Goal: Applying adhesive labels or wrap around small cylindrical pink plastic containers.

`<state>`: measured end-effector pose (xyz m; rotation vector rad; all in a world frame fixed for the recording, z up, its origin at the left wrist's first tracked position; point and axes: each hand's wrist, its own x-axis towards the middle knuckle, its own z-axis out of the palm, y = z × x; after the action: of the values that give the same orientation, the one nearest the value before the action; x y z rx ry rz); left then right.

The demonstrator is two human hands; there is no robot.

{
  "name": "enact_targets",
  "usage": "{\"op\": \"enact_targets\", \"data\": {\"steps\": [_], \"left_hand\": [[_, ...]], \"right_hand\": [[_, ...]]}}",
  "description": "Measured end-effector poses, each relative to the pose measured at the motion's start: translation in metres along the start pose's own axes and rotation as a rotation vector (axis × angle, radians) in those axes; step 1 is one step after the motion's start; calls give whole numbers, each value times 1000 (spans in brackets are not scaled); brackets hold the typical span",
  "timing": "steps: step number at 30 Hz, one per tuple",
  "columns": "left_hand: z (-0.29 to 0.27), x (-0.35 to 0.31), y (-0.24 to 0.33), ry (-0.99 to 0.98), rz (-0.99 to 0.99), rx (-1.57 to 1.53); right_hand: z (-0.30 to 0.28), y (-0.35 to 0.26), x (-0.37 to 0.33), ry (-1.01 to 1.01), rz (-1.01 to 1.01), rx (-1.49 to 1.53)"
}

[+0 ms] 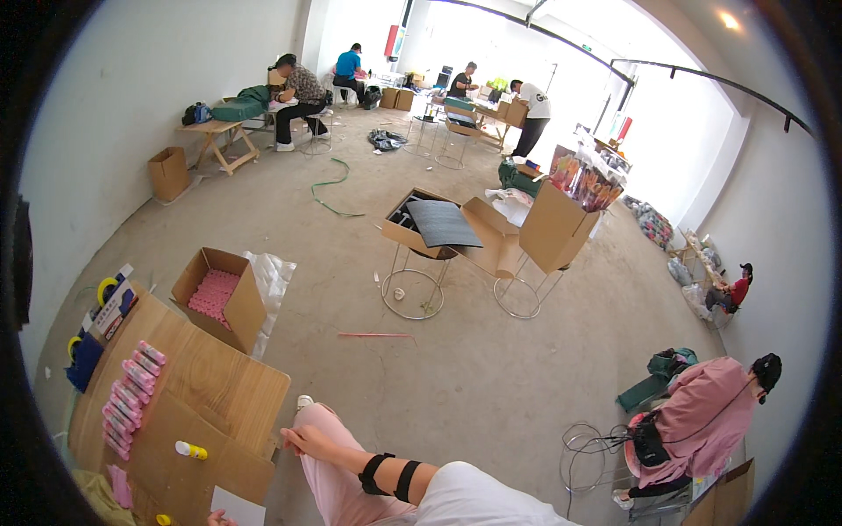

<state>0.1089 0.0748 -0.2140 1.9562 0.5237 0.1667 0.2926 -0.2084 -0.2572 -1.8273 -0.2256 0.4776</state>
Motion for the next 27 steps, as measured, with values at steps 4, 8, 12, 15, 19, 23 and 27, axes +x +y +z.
{"op": "enact_targets", "data": {"steps": [4,8,12,15,19,23,27], "left_hand": [[2,-5,10,-22,-4,53],[3,-9,24,-28,-79,12],[2,-8,18,-32,-69,10],[2,-8,18,-31,-63,17],[2,-8,19,-39,-55,60],[4,-8,25,-34,-66,56],[3,-10,30,-38,-73,53]], "right_hand": [[1,2,-2,16,-16,16],[1,1,-2,20,-12,20],[0,-1,-2,23,-30,12],[0,-2,-2,24,-34,19],[0,-1,-2,18,-22,46],[0,2,-1,17,-22,59],[0,-1,-1,12,-8,65]]}}
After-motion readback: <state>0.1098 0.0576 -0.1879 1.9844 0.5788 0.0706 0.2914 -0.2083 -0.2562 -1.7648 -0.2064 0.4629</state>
